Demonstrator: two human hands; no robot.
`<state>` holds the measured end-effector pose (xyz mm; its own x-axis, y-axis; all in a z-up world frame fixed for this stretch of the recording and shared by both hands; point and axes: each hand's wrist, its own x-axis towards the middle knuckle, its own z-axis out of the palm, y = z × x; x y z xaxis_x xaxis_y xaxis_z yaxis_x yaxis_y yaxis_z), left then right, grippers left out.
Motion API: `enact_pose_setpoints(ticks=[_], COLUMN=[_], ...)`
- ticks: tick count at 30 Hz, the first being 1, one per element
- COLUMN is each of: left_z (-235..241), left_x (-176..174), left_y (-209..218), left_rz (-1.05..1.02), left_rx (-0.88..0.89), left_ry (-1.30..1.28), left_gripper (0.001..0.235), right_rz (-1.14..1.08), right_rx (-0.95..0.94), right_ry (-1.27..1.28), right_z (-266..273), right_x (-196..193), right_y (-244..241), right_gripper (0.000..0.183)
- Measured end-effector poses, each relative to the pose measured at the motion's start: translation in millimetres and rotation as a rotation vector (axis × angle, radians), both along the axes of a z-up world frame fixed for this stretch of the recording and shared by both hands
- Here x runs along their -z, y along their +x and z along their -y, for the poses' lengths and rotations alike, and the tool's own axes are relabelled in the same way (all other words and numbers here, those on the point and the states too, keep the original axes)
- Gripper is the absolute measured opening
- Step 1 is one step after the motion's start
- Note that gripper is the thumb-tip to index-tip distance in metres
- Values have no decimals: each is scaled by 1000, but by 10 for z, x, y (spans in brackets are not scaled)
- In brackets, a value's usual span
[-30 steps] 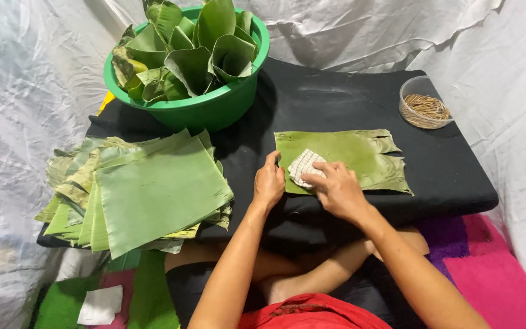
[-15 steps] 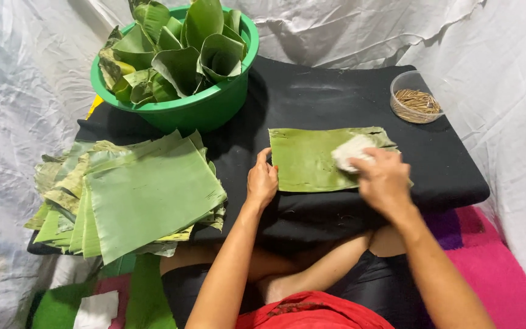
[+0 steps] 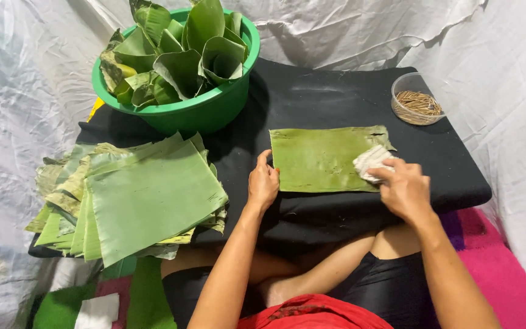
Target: Cleaning banana leaves with a cloth and folding them into cone shapes.
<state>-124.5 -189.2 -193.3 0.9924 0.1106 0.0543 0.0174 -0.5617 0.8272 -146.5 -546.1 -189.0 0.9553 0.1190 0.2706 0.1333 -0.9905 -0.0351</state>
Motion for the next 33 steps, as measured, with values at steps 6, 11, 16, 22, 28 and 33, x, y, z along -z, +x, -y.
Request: enact_pose_setpoints(ticks=[6, 11, 16, 22, 28, 33], left_z=[3, -9, -2, 48, 39, 33], left_x=[52, 40, -30, -148, -130, -85], left_y=[34, 29, 9, -60, -58, -21], left_rz=[7, 0, -10, 8, 22, 15], left_rx=[-11, 14, 11, -9, -10, -3], left_ry=[50, 51, 63, 44, 56, 52], left_gripper=[54, 54, 53, 50, 51, 52], right_rz=[142, 49, 35, 48, -61, -71], right_rx=[-143, -282, -190, 43, -55, 354], right_ry=[97, 175, 137, 65, 417, 556], right_z=[-669, -1466, -1102, -360, -541, 182], right_x=[-160, -60, 204, 199, -306, 71], right_y=[287, 434, 724, 803, 567, 838], right_gripper=[44, 39, 45, 40, 42, 38])
